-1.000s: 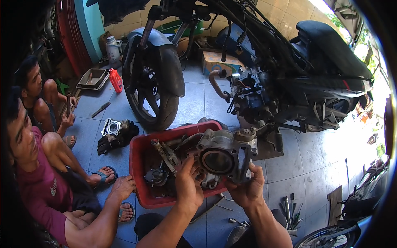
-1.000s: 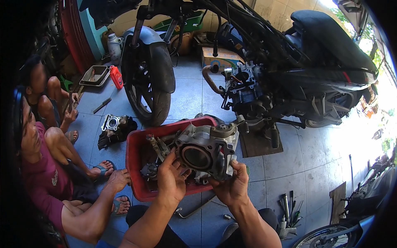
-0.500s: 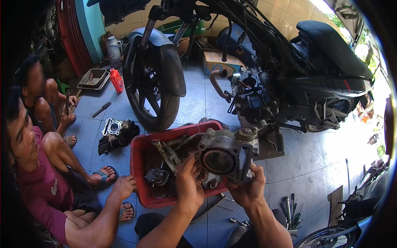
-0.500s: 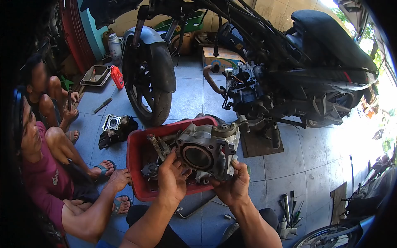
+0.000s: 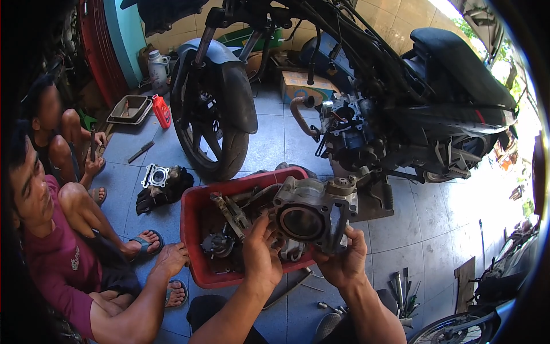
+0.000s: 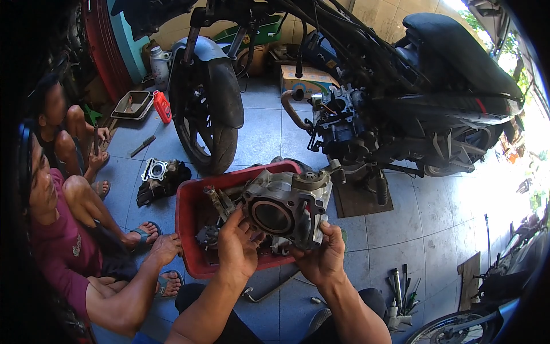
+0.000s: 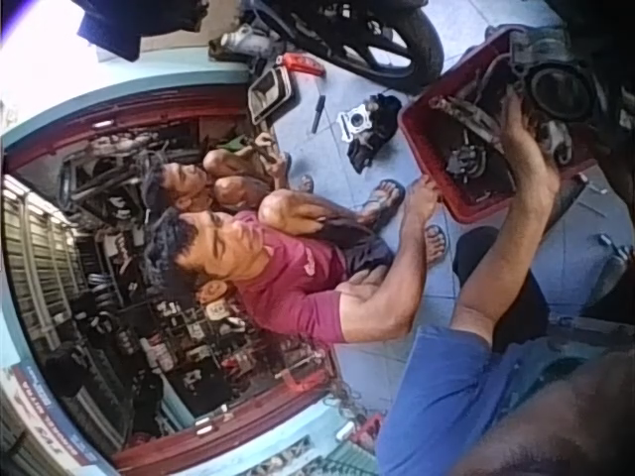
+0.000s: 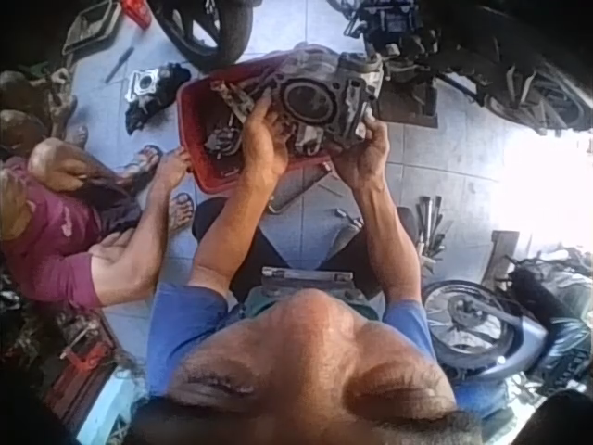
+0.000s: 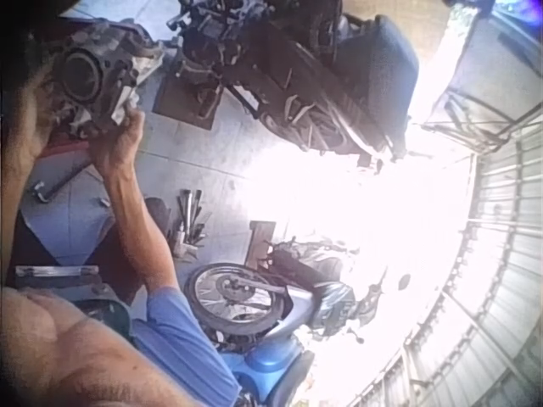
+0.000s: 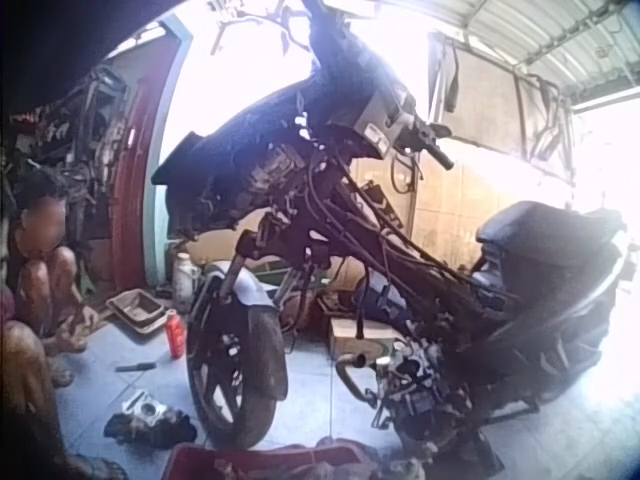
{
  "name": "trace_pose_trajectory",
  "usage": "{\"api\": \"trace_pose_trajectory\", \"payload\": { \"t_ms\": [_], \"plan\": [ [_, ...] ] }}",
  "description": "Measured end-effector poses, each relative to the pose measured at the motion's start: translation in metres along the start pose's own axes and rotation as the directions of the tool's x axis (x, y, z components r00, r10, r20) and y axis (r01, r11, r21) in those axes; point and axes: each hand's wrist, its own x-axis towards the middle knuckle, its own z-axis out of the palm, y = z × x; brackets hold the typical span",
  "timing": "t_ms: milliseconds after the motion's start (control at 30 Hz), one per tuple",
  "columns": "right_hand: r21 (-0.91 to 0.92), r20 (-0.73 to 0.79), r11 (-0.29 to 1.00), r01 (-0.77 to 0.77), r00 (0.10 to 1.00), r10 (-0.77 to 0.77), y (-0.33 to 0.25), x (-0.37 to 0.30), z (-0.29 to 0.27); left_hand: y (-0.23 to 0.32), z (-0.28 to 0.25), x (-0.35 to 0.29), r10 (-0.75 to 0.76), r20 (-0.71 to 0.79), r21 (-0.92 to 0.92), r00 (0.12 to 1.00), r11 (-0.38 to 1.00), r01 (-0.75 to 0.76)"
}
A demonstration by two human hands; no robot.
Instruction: Inspecting and discussing motorcycle engine cylinder and piston components.
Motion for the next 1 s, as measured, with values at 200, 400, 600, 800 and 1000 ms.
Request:
{"api": "trace_pose_trajectory", "payload": {
  "t_ms": [200, 400, 600, 800, 1000],
  "plan": [
    [-0.029, 0.023, 1.0, 0.001, 1.0, 0.0, -0.001, -0.001, 0.004, -0.001, 0.0, 0.005, -0.006, 0.018, -0.012, 1.0, 1.0, 0.006],
    [-0.013, 0.044, 1.0, -0.01, 0.999, 0.011, 0.0, 0.001, 0.0, 0.003, 0.002, 0.001, 0.012, 0.032, 0.04, 0.999, 0.999, -0.013],
    [-0.019, 0.112, 1.0, -0.014, 0.994, 0.016, -0.002, 0.002, 0.0, 0.003, 0.005, 0.002, 0.008, 0.009, -0.019, 1.0, 1.0, -0.008],
    [-0.013, 0.073, 1.0, -0.009, 0.997, 0.01, 0.0, 0.0, 0.004, 0.003, 0.003, 0.002, 0.015, 0.017, -0.009, 1.0, 1.0, -0.014],
    [-0.019, 0.124, 1.0, -0.02, 0.992, 0.022, -0.001, 0.002, -0.001, 0.002, 0.001, 0.004, 0.012, 0.02, 0.039, 1.0, 0.999, -0.013]
  ]
}}
